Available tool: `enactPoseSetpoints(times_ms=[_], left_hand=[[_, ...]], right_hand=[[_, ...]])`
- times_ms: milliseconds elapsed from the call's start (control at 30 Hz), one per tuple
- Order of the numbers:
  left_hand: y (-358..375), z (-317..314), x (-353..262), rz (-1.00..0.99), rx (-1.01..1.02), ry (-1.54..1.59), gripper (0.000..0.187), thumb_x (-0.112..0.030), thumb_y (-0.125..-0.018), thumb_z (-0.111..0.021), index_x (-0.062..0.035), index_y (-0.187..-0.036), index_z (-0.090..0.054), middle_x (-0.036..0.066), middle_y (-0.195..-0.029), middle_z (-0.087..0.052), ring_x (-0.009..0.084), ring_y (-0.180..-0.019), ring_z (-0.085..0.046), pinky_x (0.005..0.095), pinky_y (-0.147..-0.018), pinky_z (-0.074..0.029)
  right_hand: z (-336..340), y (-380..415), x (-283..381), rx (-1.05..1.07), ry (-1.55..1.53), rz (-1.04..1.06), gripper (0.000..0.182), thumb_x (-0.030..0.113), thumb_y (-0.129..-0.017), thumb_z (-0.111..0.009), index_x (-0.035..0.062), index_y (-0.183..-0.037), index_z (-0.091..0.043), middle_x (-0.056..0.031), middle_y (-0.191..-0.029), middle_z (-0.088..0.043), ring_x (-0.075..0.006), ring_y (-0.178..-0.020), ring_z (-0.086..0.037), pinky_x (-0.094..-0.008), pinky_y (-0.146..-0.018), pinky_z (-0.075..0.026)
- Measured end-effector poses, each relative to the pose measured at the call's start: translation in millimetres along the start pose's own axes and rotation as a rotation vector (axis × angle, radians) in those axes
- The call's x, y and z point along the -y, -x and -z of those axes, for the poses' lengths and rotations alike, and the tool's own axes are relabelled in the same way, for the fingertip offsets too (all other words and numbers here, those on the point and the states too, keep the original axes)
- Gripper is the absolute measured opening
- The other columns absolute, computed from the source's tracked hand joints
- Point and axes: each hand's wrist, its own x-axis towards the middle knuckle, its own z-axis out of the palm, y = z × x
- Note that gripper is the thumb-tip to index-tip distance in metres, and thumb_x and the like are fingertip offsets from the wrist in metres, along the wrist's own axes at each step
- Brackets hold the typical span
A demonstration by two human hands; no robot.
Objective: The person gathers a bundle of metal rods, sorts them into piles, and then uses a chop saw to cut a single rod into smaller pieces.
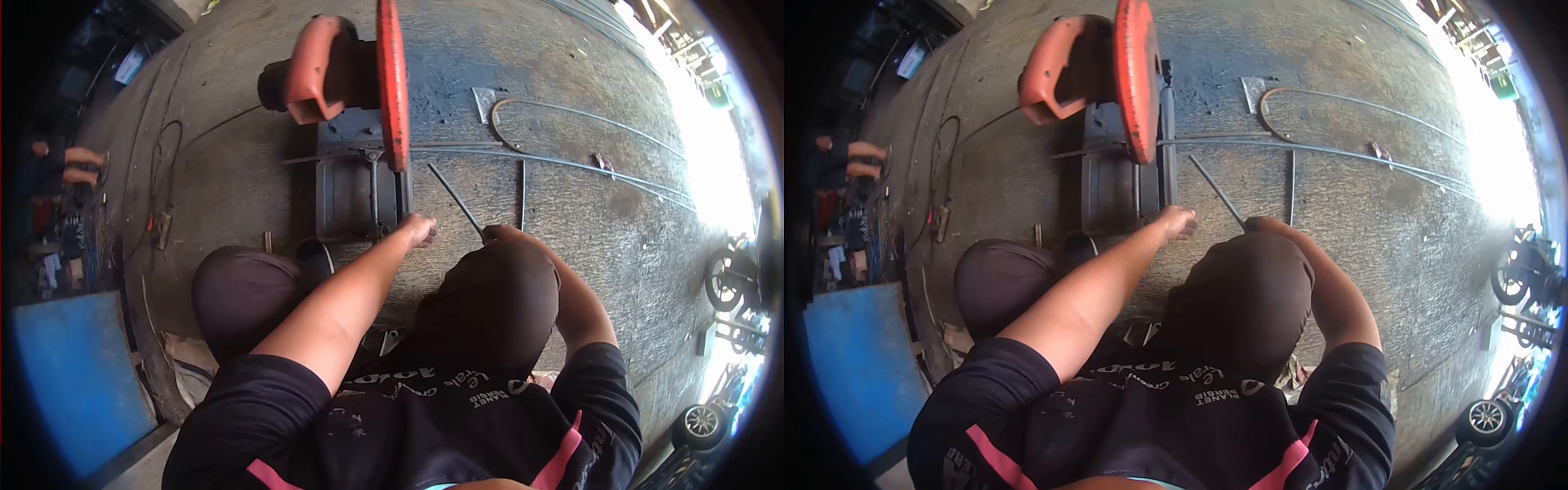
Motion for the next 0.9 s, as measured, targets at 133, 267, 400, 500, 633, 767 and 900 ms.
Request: enactPoseSetpoints(times_ms=[133, 267, 400, 500, 633, 767, 900], left_hand=[[9.7, 0.6, -3.9, -0.073, 0.029, 0.388, 0.032, -0.020, -0.096, -0.045, -0.0033, -0.123, -0.045, 0.012, -0.105, -0.060, 0.0266, -0.092, -0.061, 0.0401, -0.079, -0.050], [14.2, 14.1, -11.9, -0.260, 0.073, 0.710, 0.023, -0.018, -0.097, -0.044, -0.0026, -0.113, -0.048, 0.013, -0.101, -0.060, 0.0273, -0.090, -0.062, 0.0432, -0.079, -0.052], [14.0, 28.8, -15.8, -0.363, -0.167, 0.873, 0.020, -0.021, -0.097, -0.043, -0.0023, -0.100, -0.051, 0.013, -0.092, -0.062, 0.0254, -0.077, -0.065, 0.0406, -0.071, -0.056], [6.7, 57.9, -18.1, -0.378, -0.330, 0.885, 0.023, -0.025, -0.097, -0.045, -0.0029, -0.098, -0.053, 0.010, -0.075, -0.063, 0.0200, -0.059, -0.063, 0.0329, -0.055, -0.056], [-0.5, 85.4, -30.0, -0.415, -0.519, 0.882, 0.025, -0.028, -0.096, -0.048, -0.0035, -0.101, -0.053, 0.007, -0.078, -0.061, 0.0181, -0.061, -0.063, 0.0294, -0.052, -0.054], [0.1, 107.2, -58.1, -0.416, -0.692, 0.925, 0.025, -0.027, -0.095, -0.051, -0.0045, -0.105, -0.052, 0.006, -0.083, -0.059, 0.0176, -0.061, -0.063, 0.0265, -0.048, -0.053], [-8.0, 142.6, -78.7, -0.488, -0.781, 0.971, 0.018, -0.020, -0.095, -0.050, -0.0015, -0.095, -0.053, 0.008, -0.070, -0.060, 0.0153, -0.047, -0.057, 0.0259, -0.042, -0.048]], right_hand=[[28.8, -20.2, 61.7, 0.146, 0.273, -0.105, 0.021, 0.019, -0.086, -0.054, 0.0062, -0.101, -0.060, -0.0142, -0.094, -0.065, -0.0294, -0.091, -0.062, -0.0402, -0.079, -0.048], [37.9, -55.8, 80.1, 0.134, 0.364, 0.174, 0.027, 0.019, -0.087, -0.051, 0.0092, -0.110, -0.060, -0.0159, -0.094, -0.066, -0.0325, -0.091, -0.062, -0.0422, -0.081, -0.047], [40.8, -66.3, 113.3, -0.047, 0.342, 0.112, 0.029, 0.021, -0.086, -0.052, 0.0119, -0.112, -0.061, -0.0176, -0.096, -0.065, -0.0356, -0.094, -0.061, -0.0432, -0.083, -0.047], [42.0, -68.9, 113.1, -0.211, 0.431, 0.109, 0.026, 0.024, -0.086, -0.055, 0.0115, -0.108, -0.062, -0.0170, -0.091, -0.065, -0.0347, -0.092, -0.061, -0.0452, -0.085, -0.044], [40.0, -90.7, 110.0, -0.337, 0.523, 0.077, 0.023, 0.026, -0.085, -0.058, 0.0124, -0.103, -0.063, -0.0141, -0.092, -0.064, -0.0318, -0.094, -0.060, -0.0464, -0.086, -0.042], [39.3, -132.8, 105.3, -0.480, 0.413, 0.124, 0.014, 0.023, -0.083, -0.060, 0.0138, -0.094, -0.065, -0.0092, -0.100, -0.061, -0.0309, -0.099, -0.056, -0.0459, -0.085, -0.041], [42.7, -176.8, 107.7, -0.602, 0.383, 0.220, 0.012, 0.021, -0.082, -0.060, 0.0137, -0.091, -0.065, -0.0084, -0.096, -0.062, -0.0310, -0.097, -0.056, -0.0453, -0.084, -0.042]])
